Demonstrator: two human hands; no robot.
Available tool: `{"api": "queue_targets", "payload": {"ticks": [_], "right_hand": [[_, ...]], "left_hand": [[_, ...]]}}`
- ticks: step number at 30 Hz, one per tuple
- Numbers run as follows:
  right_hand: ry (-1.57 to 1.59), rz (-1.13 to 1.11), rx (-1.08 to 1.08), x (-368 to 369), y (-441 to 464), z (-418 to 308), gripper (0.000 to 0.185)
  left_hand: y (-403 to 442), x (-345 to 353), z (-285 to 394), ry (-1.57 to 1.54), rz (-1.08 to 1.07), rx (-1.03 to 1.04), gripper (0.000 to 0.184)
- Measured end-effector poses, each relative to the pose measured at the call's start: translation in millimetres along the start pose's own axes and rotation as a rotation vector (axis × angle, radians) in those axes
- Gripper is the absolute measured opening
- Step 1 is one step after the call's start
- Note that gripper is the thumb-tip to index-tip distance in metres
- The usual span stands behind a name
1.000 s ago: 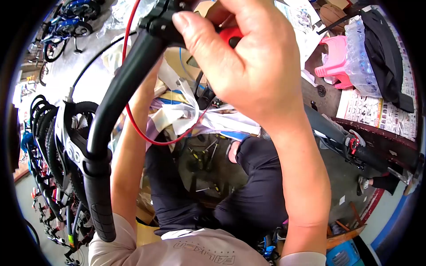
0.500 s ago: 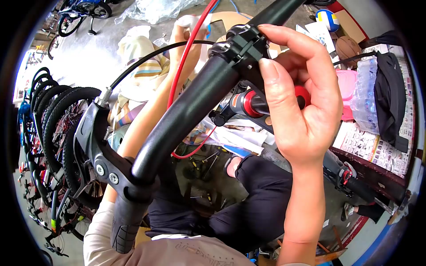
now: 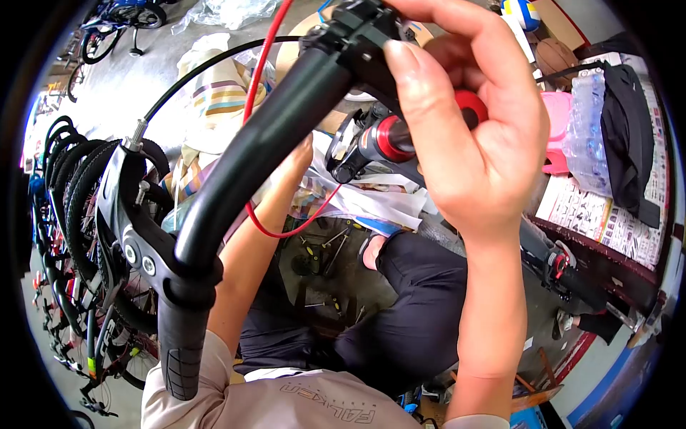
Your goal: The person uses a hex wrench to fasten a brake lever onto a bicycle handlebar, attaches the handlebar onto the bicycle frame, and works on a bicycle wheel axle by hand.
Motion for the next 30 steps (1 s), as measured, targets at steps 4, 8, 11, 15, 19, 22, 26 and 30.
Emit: {"api": "queue_targets", "payload": {"ticks": [4,8,11,15,19,22,26,30], "right_hand": [[0.216,0.121,-0.078,10.4,4.7,11.5,0.026],[0.045,0.124,0.056,13.4,4.5,-2.9,0.025],[0.138,0.135,0.042,11.4,2.1,-0.7,0.021],[0.052,0.141,-0.128,10.8,5.7,-5.3,0.019],[0.028,0.129,-0.204,4.2,5.9,-4.1,0.019],[-0.009,0.142,-0.289,3.2,4.6,-5.8,0.02],[-0.084,0.143,-0.326,2.2,3.5,-7.9,0.02],[0.028,0.178,-0.145,1.7,-0.3,-7.0,0.021]], "left_hand": [[-59.8,51.0,-48.1,-0.115,0.156,0.101,0.04],[-124.7,63.4,-12.7,0.316,-0.264,0.385,0.066],[-168.1,85.5,-20.0,0.568,-0.561,0.566,0.061],[-178.4,86.3,-16.4,0.553,-0.437,0.508,0.05],[-185.2,51.6,18.1,0.351,-0.121,0.649,0.044],[-193.2,50.0,27.8,0.336,-0.207,0.673,0.035],[-214.4,56.0,23.0,0.277,-0.319,0.726,0.024],[-238.3,6.4,27.9,0.128,-0.302,0.671,0.028]]}}
Point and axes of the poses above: each hand's wrist, its own y-axis towards the middle knuckle, its own x-axis out of the palm, z = x × y, the point moved 7 cm from there along y, towards the middle knuckle, and after that the axes turned 11 degrees about y, right-handed, at the moved point
